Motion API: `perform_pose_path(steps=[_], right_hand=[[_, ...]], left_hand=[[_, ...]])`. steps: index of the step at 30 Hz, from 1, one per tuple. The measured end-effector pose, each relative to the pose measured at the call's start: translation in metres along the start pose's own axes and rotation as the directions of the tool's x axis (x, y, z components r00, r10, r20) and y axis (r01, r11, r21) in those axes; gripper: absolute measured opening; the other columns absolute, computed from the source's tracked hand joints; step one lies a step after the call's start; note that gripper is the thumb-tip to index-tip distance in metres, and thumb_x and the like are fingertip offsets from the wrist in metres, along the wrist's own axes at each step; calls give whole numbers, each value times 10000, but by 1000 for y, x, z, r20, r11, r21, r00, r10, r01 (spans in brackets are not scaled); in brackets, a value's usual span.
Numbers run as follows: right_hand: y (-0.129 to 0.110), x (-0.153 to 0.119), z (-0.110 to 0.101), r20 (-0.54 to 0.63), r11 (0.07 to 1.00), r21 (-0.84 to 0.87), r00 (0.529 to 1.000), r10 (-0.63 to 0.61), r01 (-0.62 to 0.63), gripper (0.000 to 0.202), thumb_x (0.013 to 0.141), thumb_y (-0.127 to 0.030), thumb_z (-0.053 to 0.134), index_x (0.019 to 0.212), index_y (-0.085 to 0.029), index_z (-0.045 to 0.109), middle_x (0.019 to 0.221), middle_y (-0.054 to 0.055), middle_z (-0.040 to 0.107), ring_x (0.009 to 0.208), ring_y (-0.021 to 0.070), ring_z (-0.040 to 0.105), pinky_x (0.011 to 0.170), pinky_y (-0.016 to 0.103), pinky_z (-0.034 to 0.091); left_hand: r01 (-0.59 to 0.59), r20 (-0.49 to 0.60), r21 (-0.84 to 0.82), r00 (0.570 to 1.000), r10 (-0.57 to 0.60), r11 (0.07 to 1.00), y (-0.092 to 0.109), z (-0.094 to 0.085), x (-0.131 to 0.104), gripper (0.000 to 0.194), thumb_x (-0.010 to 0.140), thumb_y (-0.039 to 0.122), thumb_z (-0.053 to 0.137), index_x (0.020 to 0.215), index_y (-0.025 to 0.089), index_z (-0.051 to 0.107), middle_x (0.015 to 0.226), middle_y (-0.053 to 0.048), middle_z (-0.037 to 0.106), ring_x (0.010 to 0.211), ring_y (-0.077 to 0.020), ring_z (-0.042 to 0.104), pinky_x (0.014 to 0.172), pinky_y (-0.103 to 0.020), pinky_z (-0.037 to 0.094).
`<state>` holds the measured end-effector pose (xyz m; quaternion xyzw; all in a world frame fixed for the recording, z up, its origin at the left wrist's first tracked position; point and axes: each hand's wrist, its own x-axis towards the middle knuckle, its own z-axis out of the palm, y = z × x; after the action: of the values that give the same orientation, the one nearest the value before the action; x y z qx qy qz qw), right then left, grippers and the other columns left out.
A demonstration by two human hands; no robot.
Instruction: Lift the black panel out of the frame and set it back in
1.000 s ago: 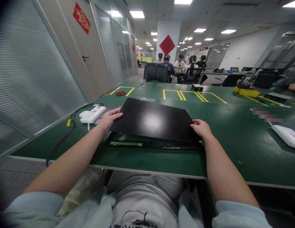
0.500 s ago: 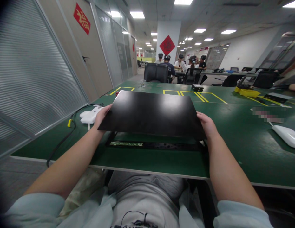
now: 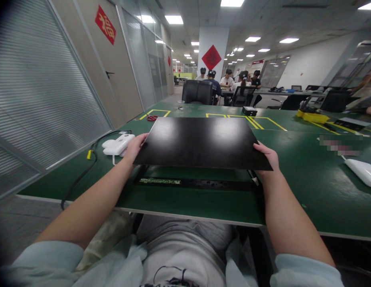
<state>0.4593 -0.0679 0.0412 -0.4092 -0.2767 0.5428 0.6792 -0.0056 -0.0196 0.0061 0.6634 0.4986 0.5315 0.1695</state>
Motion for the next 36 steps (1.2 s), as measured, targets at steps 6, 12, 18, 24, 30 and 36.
perform_pose_path(steps=[6,12,18,24,30,36], right_hand=[[-12,5,-7,-140,992,115,990,-27,44,330,625,-78,562,914,-194,672,807,57,748,859,285,751,842,487,627],[-10,12,-8,-302,969,180,947,-111,170,195,686,-40,512,802,-172,595,768,34,666,679,173,653,740,387,642],[-6,28,-14,-556,900,92,772,-308,425,216,632,-4,537,738,-184,483,755,-4,584,711,126,614,614,228,581],[-1,38,-32,-634,850,-81,631,-447,521,301,670,-38,539,870,-234,429,774,-47,546,682,113,586,510,183,513],[1,43,-38,-659,830,-63,602,-451,553,405,702,-30,507,1007,-272,395,969,-49,599,845,127,675,674,285,617],[4,46,-43,-684,865,-87,602,-412,493,427,739,-18,514,1060,-281,410,1116,-41,620,969,128,682,812,353,629]], left_hand=[[228,-16,-124,973,-231,966,0,13,1,440,911,423,494,1148,178,772,1308,-135,705,1175,-317,642,989,-466,543],[177,28,87,983,-180,980,-10,15,3,452,807,346,646,1201,144,737,1263,-152,696,1154,-306,656,1089,-472,486],[113,183,268,969,-166,957,-16,15,0,480,785,306,663,1240,164,720,1254,-145,686,1149,-317,665,1058,-483,516],[40,250,364,958,-138,931,-16,17,-2,449,813,335,639,1213,156,742,1220,-152,698,1175,-333,643,1066,-493,505],[-13,266,385,959,-98,923,-16,15,-2,396,810,335,629,1150,183,764,1217,-136,710,1184,-330,637,1058,-482,514],[-17,281,405,954,-107,914,-14,15,-2,390,805,331,622,1139,189,766,1225,-128,710,1186,-323,636,1073,-470,508]])
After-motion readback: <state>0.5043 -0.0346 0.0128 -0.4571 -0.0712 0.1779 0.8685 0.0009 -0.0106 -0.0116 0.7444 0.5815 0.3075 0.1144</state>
